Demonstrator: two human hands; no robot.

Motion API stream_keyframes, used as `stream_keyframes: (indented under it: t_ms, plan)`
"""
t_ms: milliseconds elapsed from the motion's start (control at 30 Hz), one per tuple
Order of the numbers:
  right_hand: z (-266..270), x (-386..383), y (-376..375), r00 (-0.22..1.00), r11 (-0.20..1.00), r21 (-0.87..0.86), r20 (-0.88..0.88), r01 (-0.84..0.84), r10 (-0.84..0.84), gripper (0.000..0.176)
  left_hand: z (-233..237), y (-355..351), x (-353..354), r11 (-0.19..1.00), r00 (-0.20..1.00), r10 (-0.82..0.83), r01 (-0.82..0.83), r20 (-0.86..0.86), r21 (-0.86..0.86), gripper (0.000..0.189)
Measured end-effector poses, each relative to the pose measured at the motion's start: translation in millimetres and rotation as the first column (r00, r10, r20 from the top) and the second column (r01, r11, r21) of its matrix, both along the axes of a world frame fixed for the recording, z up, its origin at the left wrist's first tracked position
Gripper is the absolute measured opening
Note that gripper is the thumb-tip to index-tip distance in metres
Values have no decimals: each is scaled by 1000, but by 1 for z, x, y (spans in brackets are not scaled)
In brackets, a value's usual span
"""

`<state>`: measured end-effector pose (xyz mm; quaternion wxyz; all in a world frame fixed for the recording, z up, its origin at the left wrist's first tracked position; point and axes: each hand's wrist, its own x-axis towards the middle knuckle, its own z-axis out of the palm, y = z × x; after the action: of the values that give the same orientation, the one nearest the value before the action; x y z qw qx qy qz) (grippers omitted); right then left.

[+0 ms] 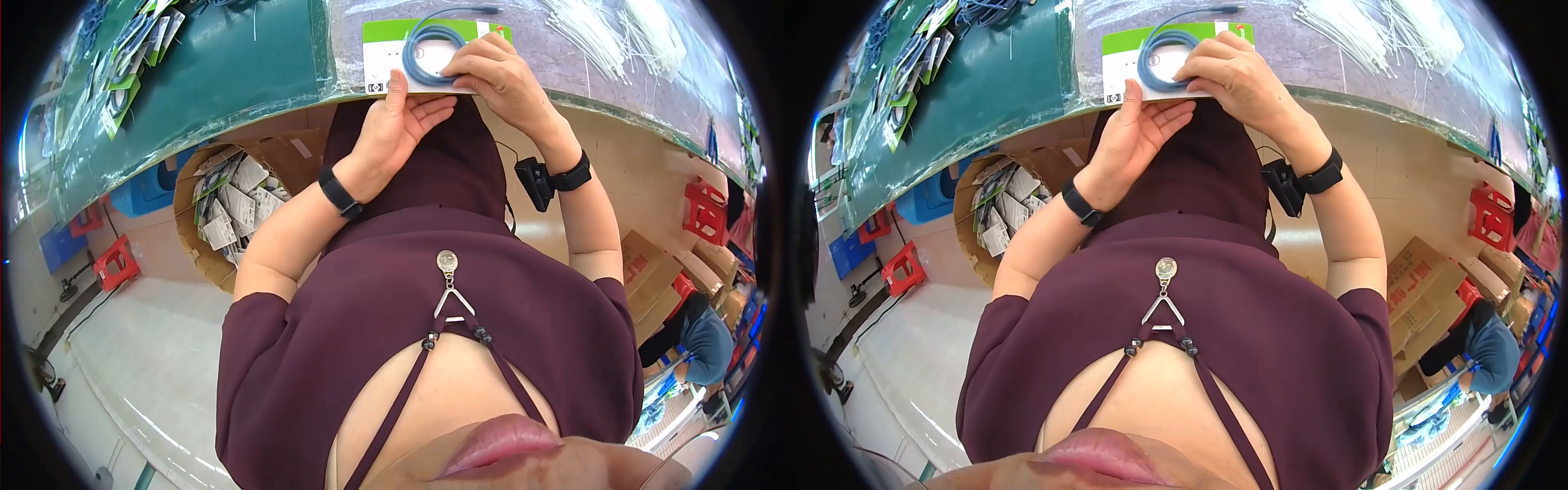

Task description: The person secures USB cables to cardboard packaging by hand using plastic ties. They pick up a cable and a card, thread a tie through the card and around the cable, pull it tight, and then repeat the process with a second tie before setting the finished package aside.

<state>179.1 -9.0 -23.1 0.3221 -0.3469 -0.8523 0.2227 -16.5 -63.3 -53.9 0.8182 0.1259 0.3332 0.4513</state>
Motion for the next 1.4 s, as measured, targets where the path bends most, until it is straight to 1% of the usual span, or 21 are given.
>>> stream_keyframes:
  t_ms: [33, 100, 200, 300, 333, 433, 500, 567, 733, 833, 867, 967, 1067, 1200, 1300, 1333, 1400]
  plan:
    - [-2, 1, -1, 1000, 999, 31, -17, 21, -21, 22, 1, -1, 0, 996, 999, -10, 14, -52, 84, 58]
    - [-5, 5, -4, 997, 994, 92, -45, 63, -59, 20, 5, -2, 0, 996, 997, -29, 35, -71, 84, 57]
    - [-5, 5, -8, 999, 991, 125, -16, 36, -34, 19, 16, -7, 0, 995, 993, -49, 58, -108, 76, 55]
    - [-6, 4, -13, 1000, 990, 144, -18, 13, -10, 19, 28, -11, -2, 994, 995, -99, 98, 0, -55, 49]
    - [-7, 4, -15, 1000, 990, 141, -31, 0, 4, 19, 30, -15, -1, 994, 995, -100, 100, -3, -49, 49]
    - [-6, 4, -16, 998, 991, 130, -69, -5, 14, 20, 32, -29, 5, 998, 998, -30, 33, -47, 51, 43]
    - [-4, 4, -19, 993, 994, 107, -113, -2, 15, 20, 31, -29, 6, 998, 998, -17, 20, -53, 67, 41]
    - [-2, 2, -20, 993, 993, 119, -115, -1, 15, 20, 32, -28, 4, 994, 997, 23, -15, -67, 110, 38]
    - [3, 0, -23, 994, 985, 171, -113, 27, -7, 21, 33, -24, 4, 995, 998, 6, 0, -55, 99, 34]
    - [5, -1, -25, 993, 981, 188, -119, 47, -25, 21, 31, -20, 7, 973, 992, 107, -92, -60, 211, 33]
    - [5, -1, -26, 991, 979, 192, -127, 62, -38, 21, 31, -19, 8, 973, 993, 105, -90, -60, 213, 33]
    - [5, -3, -26, 988, 975, 202, -142, 91, -63, 22, 31, -16, 12, 942, 988, 126, -90, -94, 324, 33]
    - [7, -7, -26, 985, 970, 214, -154, 115, -83, 22, 31, -12, 17, 930, 984, 135, -85, -118, 358, 33]
    - [13, -9, -26, 984, 961, 228, -125, 154, -128, 24, 31, -6, 18, 910, 975, 164, -91, -149, 405, 32]
    - [14, -5, -20, 960, 974, 151, -250, 167, -125, 27, 32, -2, 19, 904, 971, 173, -90, -165, 418, 32]
    - [13, -2, -18, 960, 974, 152, -249, 170, -129, 27, 33, 0, 19, 903, 970, 177, -91, -169, 421, 33]
    - [9, 6, -16, 969, 986, 122, -232, 114, -83, 29, 35, 4, 20, 900, 970, 177, -91, -167, 427, 33]
